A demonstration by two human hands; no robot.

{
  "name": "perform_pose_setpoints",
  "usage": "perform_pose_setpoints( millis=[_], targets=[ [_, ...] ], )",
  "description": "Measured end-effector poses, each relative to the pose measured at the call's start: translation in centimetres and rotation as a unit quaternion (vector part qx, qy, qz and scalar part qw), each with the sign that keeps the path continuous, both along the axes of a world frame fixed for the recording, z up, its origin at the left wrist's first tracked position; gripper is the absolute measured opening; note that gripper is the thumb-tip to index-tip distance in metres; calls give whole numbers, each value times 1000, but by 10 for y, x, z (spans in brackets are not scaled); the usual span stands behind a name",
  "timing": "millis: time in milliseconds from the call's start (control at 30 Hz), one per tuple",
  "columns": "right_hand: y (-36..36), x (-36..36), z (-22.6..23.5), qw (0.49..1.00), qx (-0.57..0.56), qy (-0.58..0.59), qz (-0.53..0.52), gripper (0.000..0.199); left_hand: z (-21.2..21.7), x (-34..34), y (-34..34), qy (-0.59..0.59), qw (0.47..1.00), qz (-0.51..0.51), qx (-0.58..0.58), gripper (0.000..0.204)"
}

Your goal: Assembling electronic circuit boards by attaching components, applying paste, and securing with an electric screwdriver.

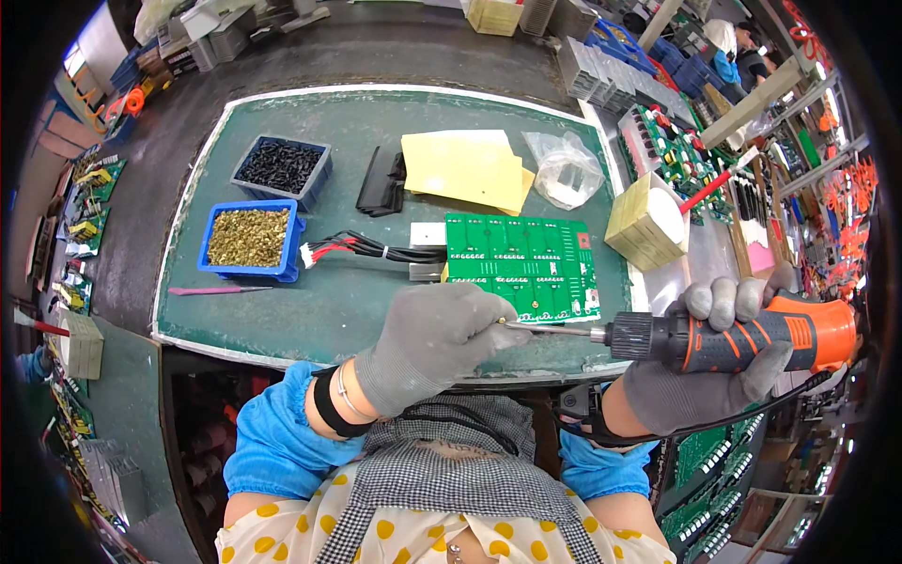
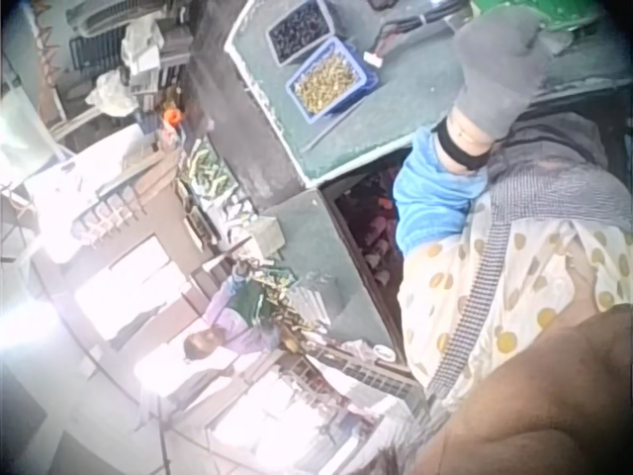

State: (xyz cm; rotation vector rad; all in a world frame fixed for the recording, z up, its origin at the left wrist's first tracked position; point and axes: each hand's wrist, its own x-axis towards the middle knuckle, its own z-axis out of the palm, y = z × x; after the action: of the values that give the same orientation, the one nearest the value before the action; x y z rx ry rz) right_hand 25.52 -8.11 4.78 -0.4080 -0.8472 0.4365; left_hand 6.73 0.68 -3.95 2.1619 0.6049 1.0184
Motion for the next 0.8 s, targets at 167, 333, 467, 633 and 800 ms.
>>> perform_pose_setpoints(
  millis=[167, 333, 467, 633, 800],
  targets=[
    [1, -4, -5, 1000, 1, -2, 17, 62, 2, 3, -2, 49, 999, 1, -13, 18],
    [1, -5, -5, 1000, -6, -13, 9, 64, 2, 3, -4, 49, 998, 18, 18, 16],
    [-1, -9, -5, 1000, 6, -3, -26, 64, 1, 5, -3, 55, 995, 33, 70, 15],
    [-2, -10, -4, 1000, -5, -15, 10, 63, 0, 6, -4, 58, 995, 29, 78, 16],
    [0, -13, -7, 1000, -14, -21, 7, 63, -2, 6, -7, 83, 993, 39, 71, 16]
  ],
)
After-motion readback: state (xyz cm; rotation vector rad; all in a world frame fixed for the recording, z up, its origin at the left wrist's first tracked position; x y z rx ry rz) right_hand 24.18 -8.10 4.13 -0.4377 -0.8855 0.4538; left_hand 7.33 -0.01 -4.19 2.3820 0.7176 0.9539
